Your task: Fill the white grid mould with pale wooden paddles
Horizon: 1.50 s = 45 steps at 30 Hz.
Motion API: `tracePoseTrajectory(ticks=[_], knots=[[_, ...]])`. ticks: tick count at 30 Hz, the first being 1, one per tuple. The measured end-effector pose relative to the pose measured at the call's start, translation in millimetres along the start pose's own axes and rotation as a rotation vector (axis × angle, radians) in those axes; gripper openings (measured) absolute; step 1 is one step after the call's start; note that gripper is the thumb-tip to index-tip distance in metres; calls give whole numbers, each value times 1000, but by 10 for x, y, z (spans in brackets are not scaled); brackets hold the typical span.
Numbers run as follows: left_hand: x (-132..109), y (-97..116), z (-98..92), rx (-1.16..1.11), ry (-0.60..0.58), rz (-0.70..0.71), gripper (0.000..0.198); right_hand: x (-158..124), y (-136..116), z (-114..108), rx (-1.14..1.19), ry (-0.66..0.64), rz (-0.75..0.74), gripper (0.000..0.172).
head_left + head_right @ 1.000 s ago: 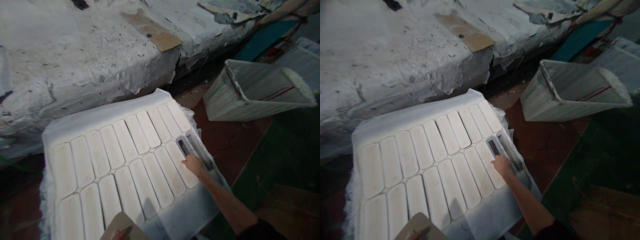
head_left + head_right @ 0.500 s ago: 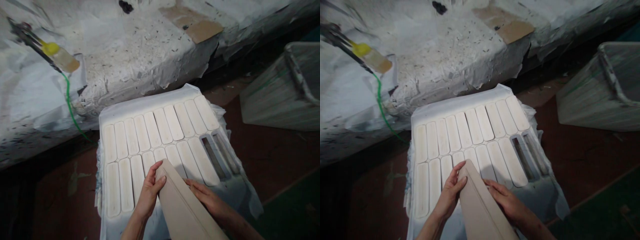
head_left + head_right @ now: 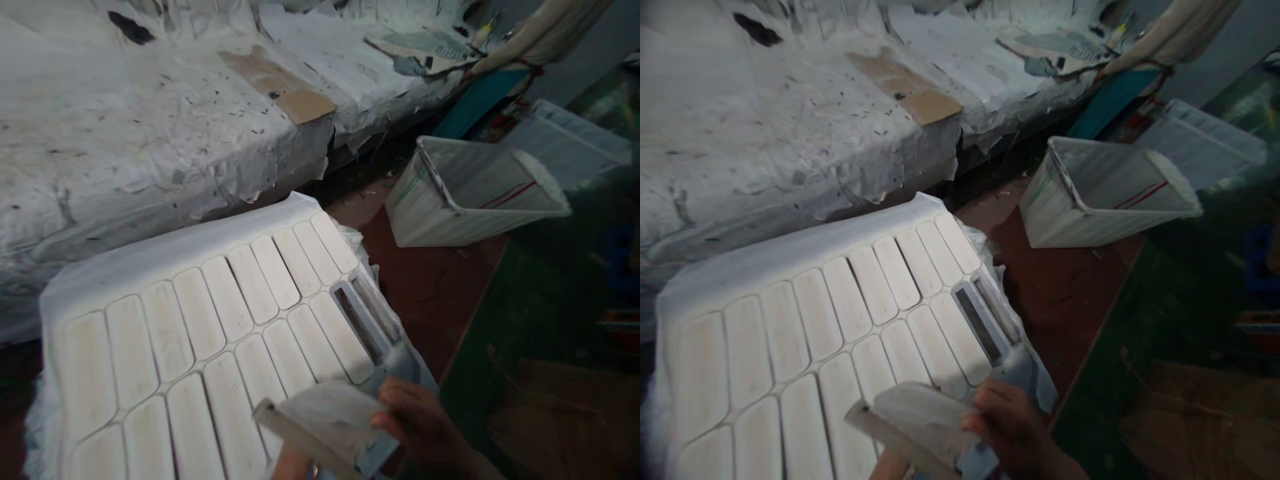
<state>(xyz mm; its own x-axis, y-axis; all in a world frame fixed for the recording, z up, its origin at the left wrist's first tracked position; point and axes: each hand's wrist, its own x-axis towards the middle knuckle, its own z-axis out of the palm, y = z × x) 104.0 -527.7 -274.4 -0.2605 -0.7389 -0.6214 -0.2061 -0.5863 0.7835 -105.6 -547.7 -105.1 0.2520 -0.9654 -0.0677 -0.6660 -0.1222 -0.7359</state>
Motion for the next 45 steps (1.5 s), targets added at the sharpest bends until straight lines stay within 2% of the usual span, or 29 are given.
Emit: tracePoseTrajectory(ticks=[4,7,11,14,16,19,23,28,31,34,37,40,45], knots=[[135,114,-196,-25,6,-51,58,-260,318,-273,2,202,207,18],[212,304,-204,14,-15,-7,49,-317,557,-362,7,370,391,20],[289,452,-44,187,-16,81,40,-319,718,-422,80,556,625,30],[345,491,134,358,-8,211,38,-358,740,-463,128,667,690,35],[404,535,255,442,-43,311,35,-408,757,-477,125,684,708,36],[514,646,399,517,-111,386,32,-475,834,-461,74,631,709,38],[629,749,474,562,-115,405,30,-421,996,-340,47,526,695,37],[670,707,495,624,-128,435,30,-125,1183,-76,-57,597,519,37],[685,680,520,643,-135,451,33,35,1304,88,-164,579,427,33],[715,681,536,660,-129,440,32,122,1440,235,-299,436,388,32],[767,692,533,682,-111,460,35,212,1583,341,-328,254,453,33],[848,708,529,726,-89,484,42,389,1758,389,-263,180,517,30],[1032,725,530,857,-42,518,56,683,2145,419,-61,81,535,31]])
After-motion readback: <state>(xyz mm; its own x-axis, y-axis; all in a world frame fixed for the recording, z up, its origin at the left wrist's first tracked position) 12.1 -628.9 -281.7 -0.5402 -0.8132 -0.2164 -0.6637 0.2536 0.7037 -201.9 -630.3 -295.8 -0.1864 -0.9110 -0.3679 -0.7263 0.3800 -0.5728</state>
